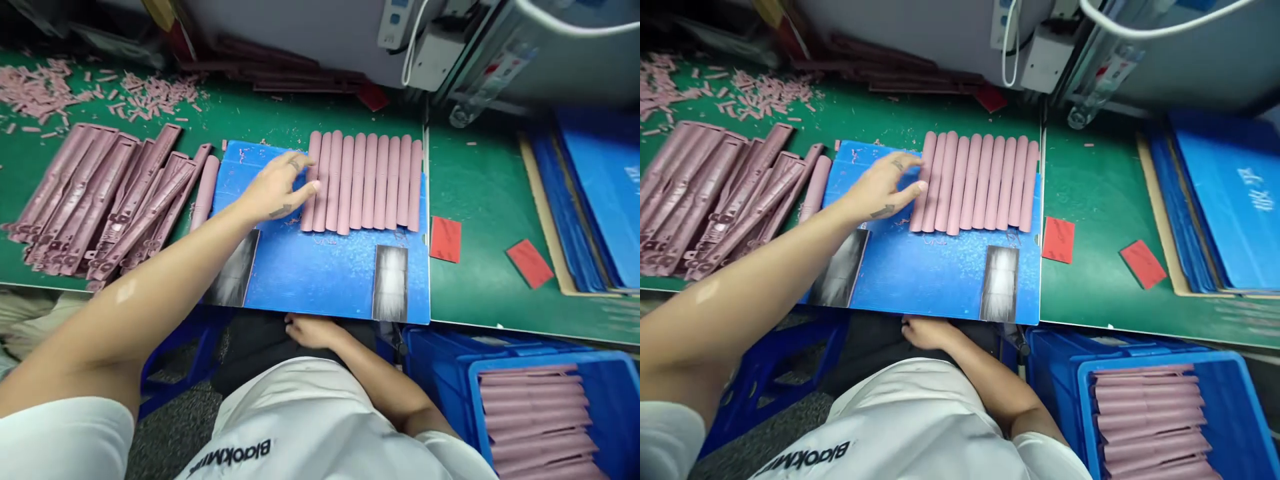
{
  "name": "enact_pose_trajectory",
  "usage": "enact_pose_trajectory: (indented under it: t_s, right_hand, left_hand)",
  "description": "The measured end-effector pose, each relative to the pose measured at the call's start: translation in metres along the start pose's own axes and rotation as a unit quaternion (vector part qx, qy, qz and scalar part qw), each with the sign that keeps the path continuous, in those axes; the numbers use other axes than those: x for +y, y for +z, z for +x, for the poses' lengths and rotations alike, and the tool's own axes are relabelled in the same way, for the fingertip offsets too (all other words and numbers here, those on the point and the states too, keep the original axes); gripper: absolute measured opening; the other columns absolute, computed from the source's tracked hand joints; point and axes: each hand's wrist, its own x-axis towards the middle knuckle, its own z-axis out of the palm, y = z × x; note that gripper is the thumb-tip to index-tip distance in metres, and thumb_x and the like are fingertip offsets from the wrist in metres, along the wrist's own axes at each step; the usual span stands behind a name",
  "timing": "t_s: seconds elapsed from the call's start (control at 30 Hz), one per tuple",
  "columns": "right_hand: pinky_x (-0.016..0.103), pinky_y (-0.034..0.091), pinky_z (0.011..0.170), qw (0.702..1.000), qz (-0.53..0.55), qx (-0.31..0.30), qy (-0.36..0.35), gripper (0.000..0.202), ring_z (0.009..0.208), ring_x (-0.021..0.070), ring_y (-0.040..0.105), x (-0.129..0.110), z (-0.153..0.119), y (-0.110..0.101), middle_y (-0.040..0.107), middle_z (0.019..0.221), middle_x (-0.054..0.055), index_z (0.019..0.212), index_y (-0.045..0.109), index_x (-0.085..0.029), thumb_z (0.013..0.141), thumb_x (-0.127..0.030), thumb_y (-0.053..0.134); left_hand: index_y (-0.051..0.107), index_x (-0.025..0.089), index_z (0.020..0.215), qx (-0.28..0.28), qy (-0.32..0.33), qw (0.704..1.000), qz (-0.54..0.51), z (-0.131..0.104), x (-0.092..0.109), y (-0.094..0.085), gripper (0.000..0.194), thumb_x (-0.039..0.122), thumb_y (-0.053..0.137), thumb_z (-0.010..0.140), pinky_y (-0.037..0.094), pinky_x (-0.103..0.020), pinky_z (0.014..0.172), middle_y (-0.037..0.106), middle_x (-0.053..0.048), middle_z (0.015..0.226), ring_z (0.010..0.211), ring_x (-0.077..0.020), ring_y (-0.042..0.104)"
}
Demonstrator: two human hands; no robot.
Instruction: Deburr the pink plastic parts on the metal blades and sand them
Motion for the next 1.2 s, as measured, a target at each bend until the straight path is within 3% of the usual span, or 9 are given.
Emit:
enact_pose_trajectory:
  t_s: [0.1,0.17,0.23,0.3,0.4,0.47,0.7,0.9,1.2]
  right_hand:
    - [0.039,0.064,0.119,0.989,0.019,-0.044,-0.141,0.035,0.13,0.026,0.081,-0.027,-0.055,-0.02,0.085,0.14,0.014,0.144,0.08,-0.015,0.117,-0.036,0.073]
    - [0.035,0.062,0.124,0.975,0.038,0.045,-0.216,0.04,0.138,0.022,0.079,-0.041,-0.093,-0.06,0.084,0.148,0.009,0.153,0.077,-0.024,0.122,-0.045,0.063]
    - [0.045,0.054,0.136,0.954,-0.02,0.268,-0.133,0.042,0.151,0.025,0.072,-0.041,-0.117,-0.114,0.079,0.158,0.008,0.157,0.075,-0.03,0.124,-0.048,0.057]
    - [0.062,0.039,0.147,0.901,-0.133,0.413,0.021,0.053,0.172,0.0348,0.053,-0.024,-0.121,-0.17,0.061,0.18,0.013,0.167,0.069,-0.029,0.121,-0.053,0.058]
    - [0.076,0.029,0.147,0.854,-0.202,0.419,0.235,0.07,0.185,0.0433,0.028,0.015,-0.105,-0.229,0.033,0.196,0.019,0.182,0.053,-0.024,0.12,-0.056,0.055]
    - [0.079,0.026,0.146,0.851,-0.215,0.377,0.296,0.074,0.186,0.043,0.023,0.039,-0.096,-0.246,0.026,0.199,0.019,0.187,0.046,-0.025,0.121,-0.058,0.051]
    - [0.081,0.02,0.146,0.828,-0.259,0.398,0.297,0.076,0.187,0.0451,0.02,0.048,-0.097,-0.227,0.02,0.2,0.018,0.188,0.043,-0.021,0.121,-0.059,0.043]
    - [0.075,0.015,0.15,0.857,-0.352,0.353,0.133,0.078,0.186,0.0408,0.026,0.009,-0.044,-0.197,0.027,0.199,0.016,0.19,0.04,-0.023,0.121,-0.059,0.046]
    - [0.081,0.039,0.137,0.829,-0.416,0.365,0.082,0.069,0.169,0.0476,0.055,0.011,-0.038,-0.197,0.056,0.18,0.029,0.173,0.06,-0.011,0.117,-0.052,0.049]
  left_hand:
    - [0.05,0.019,0.185,-0.105,0.059,0.992,0.032,0.011,0.001,0.016,0.093,0.075,0.061,0.111,0.021,-0.07,0.149,0.029,-0.022,0.198,0.186,-0.0497,0.02]
    - [0.04,0.022,0.191,-0.142,0.064,0.987,0.05,0.016,0.004,0.027,0.096,0.076,0.056,0.113,0.013,-0.071,0.15,0.018,-0.019,0.201,0.188,-0.0491,0.008]
    - [0.035,0.022,0.193,-0.147,0.07,0.985,0.057,0.02,0.008,0.036,0.096,0.075,0.051,0.116,0.01,-0.067,0.151,0.014,-0.018,0.202,0.188,-0.0468,0.004]
    - [0.033,0.019,0.193,-0.148,0.078,0.984,0.06,0.024,0.014,0.04,0.096,0.074,0.049,0.116,0.009,-0.062,0.152,0.013,-0.018,0.202,0.189,-0.0451,0.002]
    - [0.032,0.016,0.193,-0.157,0.081,0.982,0.07,0.031,0.026,0.043,0.096,0.072,0.047,0.117,0.006,-0.058,0.153,0.01,-0.02,0.202,0.189,-0.0445,0.0]
    - [0.031,0.015,0.194,-0.17,0.079,0.979,0.08,0.035,0.034,0.042,0.095,0.071,0.046,0.118,0.008,-0.058,0.153,0.009,-0.02,0.202,0.189,-0.0448,0.001]
    - [0.031,0.013,0.193,-0.185,0.098,0.965,0.157,0.036,0.054,0.031,0.082,0.055,0.036,0.123,0.01,-0.061,0.153,0.022,-0.019,0.2,0.189,-0.0387,0.016]
    - [0.034,0.011,0.191,-0.166,0.083,0.965,0.186,0.028,0.061,0.023,0.072,0.035,0.035,0.124,0.019,-0.063,0.151,0.03,-0.019,0.197,0.186,-0.0352,0.028]
    - [0.075,0.022,0.165,-0.071,0.088,0.991,0.075,0.006,0.068,0.002,0.046,0.032,0.061,0.122,0.034,-0.045,0.146,0.052,-0.017,0.186,0.178,-0.0305,0.047]
